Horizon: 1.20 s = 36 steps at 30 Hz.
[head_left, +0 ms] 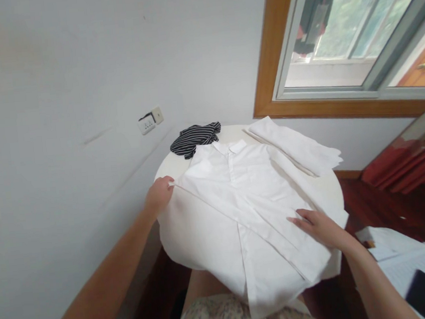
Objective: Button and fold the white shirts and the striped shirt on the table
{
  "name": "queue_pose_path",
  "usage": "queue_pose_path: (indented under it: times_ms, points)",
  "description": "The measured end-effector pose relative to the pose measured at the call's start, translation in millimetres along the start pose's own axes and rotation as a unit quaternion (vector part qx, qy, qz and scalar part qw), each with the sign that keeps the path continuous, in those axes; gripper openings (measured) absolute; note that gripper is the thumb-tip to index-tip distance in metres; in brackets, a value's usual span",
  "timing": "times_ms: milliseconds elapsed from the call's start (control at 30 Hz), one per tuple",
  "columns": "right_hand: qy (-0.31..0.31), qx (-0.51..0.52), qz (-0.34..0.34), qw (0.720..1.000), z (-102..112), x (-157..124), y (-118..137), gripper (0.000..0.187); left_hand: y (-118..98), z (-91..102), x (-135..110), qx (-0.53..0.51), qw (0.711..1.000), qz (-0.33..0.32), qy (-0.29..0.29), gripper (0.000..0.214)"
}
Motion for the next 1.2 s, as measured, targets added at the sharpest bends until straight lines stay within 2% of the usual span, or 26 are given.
queue_pose_path:
  times_ms: [133, 200, 300, 433, 533, 633, 733, 867, 1033, 1200]
  points:
    - [0.081, -0.013, 0.030, 0.996, -3, -4, 3, 0.042, 12, -10.2, -8, 0.032, 0.998, 0.029, 0.046, 0.031]
    - [0.115, -0.012, 0.043, 0.992, -3, -5, 6, 0.044, 13, -12.8, -11, 0.047, 0.998, 0.026, 0.045, 0.031]
    - [0.122, 0.011, 0.033, 0.992, 1, 1, 12, 0.049, 7, -6.6, -4, 0.054, 0.998, -0.023, 0.014, 0.033]
    - [0.086, 0.068, 0.025, 0.994, 1, 30, 29, 0.051, -23, 20.4, 22, -0.008, 0.989, -0.116, -0.087, 0.039]
    - [0.060, 0.061, 0.007, 0.996, -7, 56, 42, 0.046, -59, 34.5, 50, -0.053, 0.969, -0.214, -0.115, 0.035]
    - [0.044, 0.031, 0.002, 0.999, -17, 73, 49, 0.039, -89, 36.0, 80, -0.039, 0.947, -0.292, -0.130, 0.035]
    - [0.033, 0.029, 0.015, 0.999, -24, 78, 51, 0.036, -104, 29.7, 109, -0.012, 0.935, -0.320, -0.153, 0.037]
    - [0.006, 0.016, 0.019, 1.000, -23, 74, 50, 0.032, -111, 14.6, 142, 0.028, 0.936, -0.319, -0.144, 0.038]
    - [-0.007, -0.017, 0.018, 1.000, -22, 68, 54, 0.029, -109, -1.8, 164, 0.096, 0.932, -0.322, -0.132, 0.036]
    - [-0.019, -0.048, -0.002, 0.999, -22, 67, 53, 0.026, -94, 1.4, 180, 0.127, 0.920, -0.339, -0.148, 0.038]
Point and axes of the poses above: each hand's wrist, its own x-axis towards the middle knuckle, its own z-axis out of the back of the hand, y = z × x, the point moved 4 cm from there along x, towards the middle knuckle, and after that the axes turned 10 degrees about x, right-handed, at the moved point
